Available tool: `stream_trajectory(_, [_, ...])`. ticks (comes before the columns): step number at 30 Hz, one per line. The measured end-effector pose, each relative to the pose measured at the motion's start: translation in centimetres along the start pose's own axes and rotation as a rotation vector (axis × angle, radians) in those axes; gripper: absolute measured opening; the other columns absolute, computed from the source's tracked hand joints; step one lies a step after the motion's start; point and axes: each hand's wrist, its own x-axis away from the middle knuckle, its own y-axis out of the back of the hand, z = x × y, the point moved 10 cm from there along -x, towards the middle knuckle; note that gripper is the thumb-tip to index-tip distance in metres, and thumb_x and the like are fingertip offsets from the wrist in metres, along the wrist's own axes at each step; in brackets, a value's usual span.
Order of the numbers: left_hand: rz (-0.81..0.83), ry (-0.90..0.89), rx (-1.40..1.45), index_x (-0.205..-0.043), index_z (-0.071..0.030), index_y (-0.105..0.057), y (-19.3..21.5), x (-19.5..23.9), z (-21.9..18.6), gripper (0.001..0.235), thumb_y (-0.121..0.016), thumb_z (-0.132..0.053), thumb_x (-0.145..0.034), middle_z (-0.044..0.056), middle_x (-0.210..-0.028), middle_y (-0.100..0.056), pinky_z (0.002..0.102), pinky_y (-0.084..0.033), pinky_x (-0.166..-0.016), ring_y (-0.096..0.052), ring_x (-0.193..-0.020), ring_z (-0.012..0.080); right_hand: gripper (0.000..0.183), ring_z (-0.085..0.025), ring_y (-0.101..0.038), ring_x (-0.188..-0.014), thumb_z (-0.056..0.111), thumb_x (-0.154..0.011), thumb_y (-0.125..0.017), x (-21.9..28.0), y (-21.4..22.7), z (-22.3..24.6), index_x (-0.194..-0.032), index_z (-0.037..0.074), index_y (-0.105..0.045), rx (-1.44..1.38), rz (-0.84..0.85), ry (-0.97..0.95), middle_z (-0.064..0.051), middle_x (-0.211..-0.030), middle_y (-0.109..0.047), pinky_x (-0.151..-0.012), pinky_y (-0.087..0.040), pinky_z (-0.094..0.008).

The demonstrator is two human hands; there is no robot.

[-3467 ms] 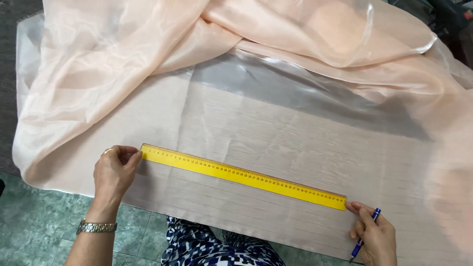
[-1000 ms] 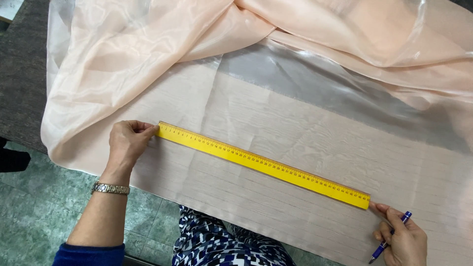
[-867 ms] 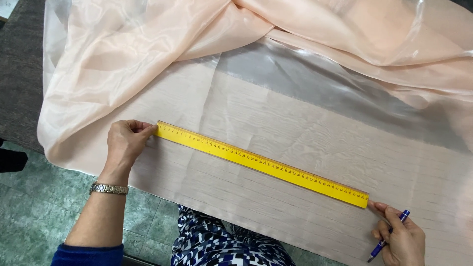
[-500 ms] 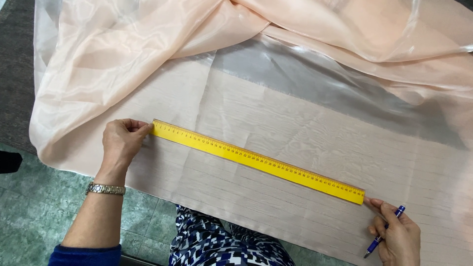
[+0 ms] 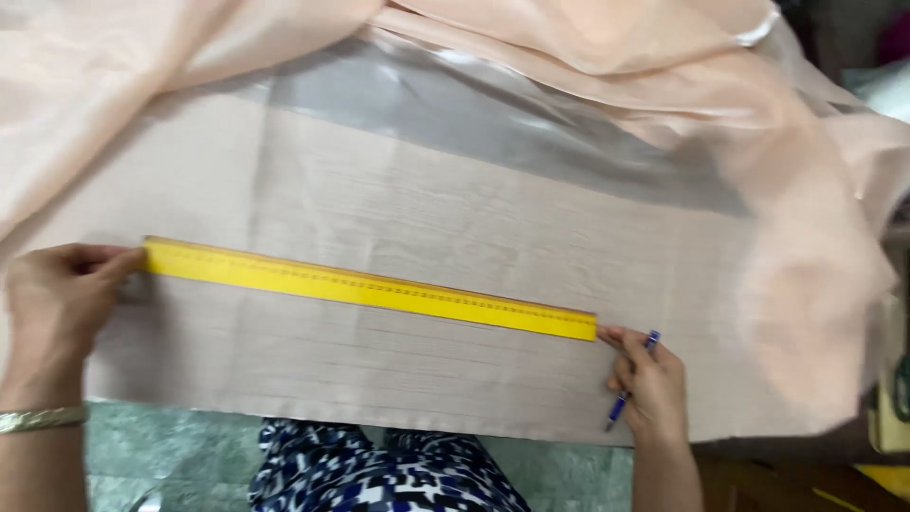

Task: The person uses a long yellow ruler and a blue pen to draw multiple parallel lines across a piece of fabric on a work table.

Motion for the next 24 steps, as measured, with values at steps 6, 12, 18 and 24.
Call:
stream_trajectory(6, [0.030,-0.084,0.207,-0.101,-0.012,-0.063,-3.8,-7.2,11.9,0.023,-0.078,-0.030,-0.103,0.000,-0.084,-0.056,0.019,-0.039,-0.066,-0.051,-0.075,0.0059,0.025,-0.008,-0.024,-0.043,0.015,-0.099,-0.051,0.9,-0.6,0.7,-0.099,-0.005,-0.066,0.015,0.000,-0.054,-0.018,-0.105,-0.072,-0.040,-0.032,-0.024])
stream_trajectory(12, [0.195,-0.175,0.098,-0.103,-0.002,-0.060,-6.9,-12.4,18.8,0.035,-0.060,-0.034,-0.118,0.009,-0.087,-0.051,0.031,-0.031,-0.066,-0.043,-0.076,0.0187,0.023,-0.008,-0.024,-0.042,0.015,-0.099,-0.051,1.1,-0.7,0.7,-0.097,-0.003,-0.066,0.003,-0.006,-0.086,-0.018,-0.105,-0.072,-0.041,-0.034,-0.024])
stream_trajectory(18, [0.243,-0.210,0.068,-0.111,0.006,-0.063,-8.1,-13.1,19.0,0.040,-0.056,-0.031,-0.121,0.016,-0.092,-0.055,0.035,-0.032,-0.069,-0.046,-0.079,0.0256,0.021,-0.004,-0.026,-0.036,0.004,-0.097,-0.046,1.6,-1.4,2.1,-0.095,-0.009,-0.062,0.006,0.022,0.000,-0.025,-0.093,-0.071,-0.032,-0.036,-0.023])
stream_trajectory(24, [0.249,-0.190,0.066,-0.113,0.006,-0.062,-8.0,-13.1,19.1,0.040,-0.055,-0.032,-0.121,0.017,-0.095,-0.055,0.036,-0.032,-0.071,-0.047,-0.081,0.0266,0.020,-0.004,-0.027,-0.036,0.004,-0.097,-0.046,1.6,-1.4,2.3,-0.096,-0.009,-0.063,0.032,0.018,0.011,-0.024,-0.092,-0.071,-0.032,-0.036,-0.022])
